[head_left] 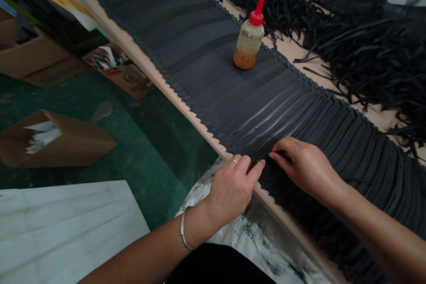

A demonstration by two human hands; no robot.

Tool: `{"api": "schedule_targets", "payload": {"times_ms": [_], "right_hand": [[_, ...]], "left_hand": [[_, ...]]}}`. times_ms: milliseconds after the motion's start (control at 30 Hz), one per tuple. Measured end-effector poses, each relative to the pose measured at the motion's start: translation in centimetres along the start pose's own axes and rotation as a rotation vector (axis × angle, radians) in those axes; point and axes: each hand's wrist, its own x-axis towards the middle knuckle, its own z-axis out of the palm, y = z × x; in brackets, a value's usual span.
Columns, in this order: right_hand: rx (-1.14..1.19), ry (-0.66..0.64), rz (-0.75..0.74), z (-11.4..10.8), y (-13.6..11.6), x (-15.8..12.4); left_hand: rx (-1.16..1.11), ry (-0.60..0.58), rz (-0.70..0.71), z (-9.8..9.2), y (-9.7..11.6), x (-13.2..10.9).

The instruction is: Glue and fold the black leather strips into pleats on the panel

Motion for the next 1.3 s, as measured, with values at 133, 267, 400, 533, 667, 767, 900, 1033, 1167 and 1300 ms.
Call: {"api": "schedule_targets", "payload": {"times_ms": [133,267,400,533,667,767,900,1033,1167,1300], "right_hand": [[-0.001,-0.014,0.008,-0.2,0.2,0.2],[0.032,-0.014,-0.035,-2.1,2.4,0.9],[0.058,0.037,0.007,-4.9,6.4,2.1],[0.056,0.068,0.111,-6.5,9.7,3.5],[0.031,0.103,0.154,-6.4,11.1,4.4],[0.034,0.107,0.15,-6.0,11.3,4.7],[0.04,0.106,0.142,-5.8,11.3,5.0],[0.036,0.092,0.144,-5.5,11.4,5.3],[0.017,0.081,0.121,-5.2,12.4,5.6],[-0.053,0.131,0.114,-5.5,14.8,6.2]], "left_hand": [[0.052,-0.04,0.02,0.0,-0.1,0.3],[0.067,-0.038,0.035,0.0,-0.2,0.4],[0.059,0.021,0.052,0.5,-0.5,0.3],[0.058,0.085,0.053,1.0,-0.7,0.2],[0.049,0.101,0.056,1.1,-0.8,0.2],[0.04,0.125,0.066,1.2,-0.8,0.2],[0.052,0.145,0.073,1.1,-0.9,0.4],[0.055,0.159,0.087,1.1,-0.9,0.5],[0.044,0.153,0.081,1.3,-1.0,0.3],[0.061,0.172,0.085,1.4,-1.2,0.1]]}}
